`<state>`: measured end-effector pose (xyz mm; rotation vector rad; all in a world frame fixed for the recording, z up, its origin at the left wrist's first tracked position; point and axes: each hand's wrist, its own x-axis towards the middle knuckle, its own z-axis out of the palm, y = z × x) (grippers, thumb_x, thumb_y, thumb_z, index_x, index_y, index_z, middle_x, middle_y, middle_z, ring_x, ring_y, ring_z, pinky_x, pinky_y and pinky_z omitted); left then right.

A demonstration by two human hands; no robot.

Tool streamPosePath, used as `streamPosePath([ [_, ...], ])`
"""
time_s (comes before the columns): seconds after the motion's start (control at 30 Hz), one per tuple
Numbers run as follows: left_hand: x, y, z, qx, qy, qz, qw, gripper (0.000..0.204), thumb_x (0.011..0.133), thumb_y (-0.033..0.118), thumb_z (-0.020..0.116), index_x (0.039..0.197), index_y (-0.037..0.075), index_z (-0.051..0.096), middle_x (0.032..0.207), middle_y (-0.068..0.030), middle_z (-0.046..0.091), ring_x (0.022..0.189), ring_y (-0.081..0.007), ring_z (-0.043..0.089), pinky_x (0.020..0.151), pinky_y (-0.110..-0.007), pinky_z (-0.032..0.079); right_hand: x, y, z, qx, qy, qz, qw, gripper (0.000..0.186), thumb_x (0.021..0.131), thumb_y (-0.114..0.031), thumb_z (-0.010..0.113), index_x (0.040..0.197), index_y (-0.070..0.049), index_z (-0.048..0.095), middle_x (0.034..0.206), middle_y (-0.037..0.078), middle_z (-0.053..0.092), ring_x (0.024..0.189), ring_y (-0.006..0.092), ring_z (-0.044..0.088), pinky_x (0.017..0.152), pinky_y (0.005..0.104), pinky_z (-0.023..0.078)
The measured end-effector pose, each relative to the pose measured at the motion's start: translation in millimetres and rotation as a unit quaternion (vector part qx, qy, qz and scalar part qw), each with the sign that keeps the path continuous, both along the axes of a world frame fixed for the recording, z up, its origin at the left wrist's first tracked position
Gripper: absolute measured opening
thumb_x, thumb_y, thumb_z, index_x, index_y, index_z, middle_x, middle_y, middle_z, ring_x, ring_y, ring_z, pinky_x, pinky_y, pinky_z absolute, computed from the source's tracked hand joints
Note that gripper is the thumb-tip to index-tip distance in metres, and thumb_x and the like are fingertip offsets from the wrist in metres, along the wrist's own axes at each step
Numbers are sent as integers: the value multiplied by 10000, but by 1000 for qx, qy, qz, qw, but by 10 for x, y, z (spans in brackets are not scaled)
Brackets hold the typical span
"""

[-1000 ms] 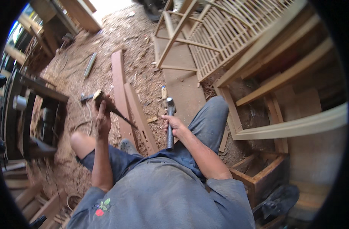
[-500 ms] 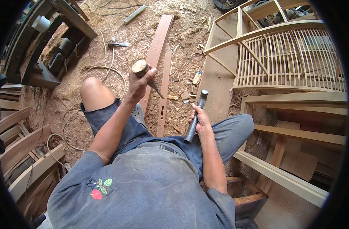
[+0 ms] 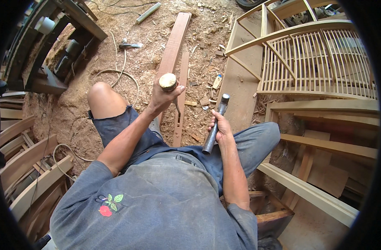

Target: The person sits on the floor and repeatedly strikes a small cylindrical wooden piece with a hammer to shape it. The person holds the wood in one hand and the hammer in the other, striking the wood multiple times throughout the clip.

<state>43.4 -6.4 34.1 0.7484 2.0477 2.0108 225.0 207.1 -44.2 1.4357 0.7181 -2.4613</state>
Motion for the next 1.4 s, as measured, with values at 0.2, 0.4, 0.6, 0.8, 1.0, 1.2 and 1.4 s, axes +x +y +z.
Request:
streamPosePath([
  [0.2, 312, -117, -148, -35, 74, 63, 995, 251, 826, 162, 881, 876, 44, 664, 777, -23, 707, 697, -126, 692, 648, -309, 581, 33, -79, 96, 82, 12, 16, 996, 300, 948, -295, 789, 831, -154, 552, 631, -51, 503, 492, 85, 520, 445, 287, 480],
  [0.4, 850, -140, -250, -2, 137, 19, 990, 384, 822, 100, 895, 1113, 44, 651, 945, -103, 697, 846, -214, 712, 749, -353, 581, -47, -327, 981, 369, 169, 92, 909, 227, 973, -176, 741, 899, -69, 555, 609, 0, 534, 434, 105, 505, 396, 288, 425],
  [0.6, 930, -175, -284, 13, 52, 18, 998, 365, 836, 96, 879, 1108, 56, 639, 904, -67, 690, 835, -150, 675, 745, -316, 565, 15, -332, 1912, 665, 334, 136, 653, 243, 927, -29, 749, 1059, -21, 544, 627, 3, 546, 523, 125, 589, 476, 273, 484],
  [0.8, 1001, -257, -422, 11, -20, -40, 999, 423, 818, 187, 895, 1139, 36, 664, 932, -78, 672, 855, -166, 654, 762, -372, 545, 243, -508, 1679, 717, 210, 471, 468, 147, 924, -184, 675, 899, -57, 606, 788, 292, 652, 719, 523, 630, 615, 607, 473],
  [1.0, 979, -242, -581, -91, 117, -1, 989, 450, 822, 175, 835, 1209, 33, 654, 1018, -161, 725, 926, -211, 726, 808, -377, 568, 236, -663, 1980, 707, 288, 366, 532, 195, 866, -197, 739, 904, -64, 602, 763, 281, 647, 724, 526, 634, 621, 603, 474],
  [1.2, 904, -187, -818, -9, 46, -51, 998, 421, 823, 207, 859, 1157, 41, 663, 988, -153, 726, 937, -291, 736, 840, -399, 570, 191, -655, 2124, 827, 375, 170, 382, 185, 807, -106, 766, 869, -76, 594, 658, 203, 546, 626, 474, 567, 565, 532, 452],
  [1.4, 856, -244, -874, -141, 158, -27, 977, 485, 861, 317, 840, 1241, 82, 651, 984, -159, 722, 915, -351, 727, 839, -435, 580, 13, -652, 1603, 727, 319, 402, 457, 187, 832, -95, 789, 915, -54, 627, 666, 114, 599, 545, 345, 555, 524, 447, 454],
])
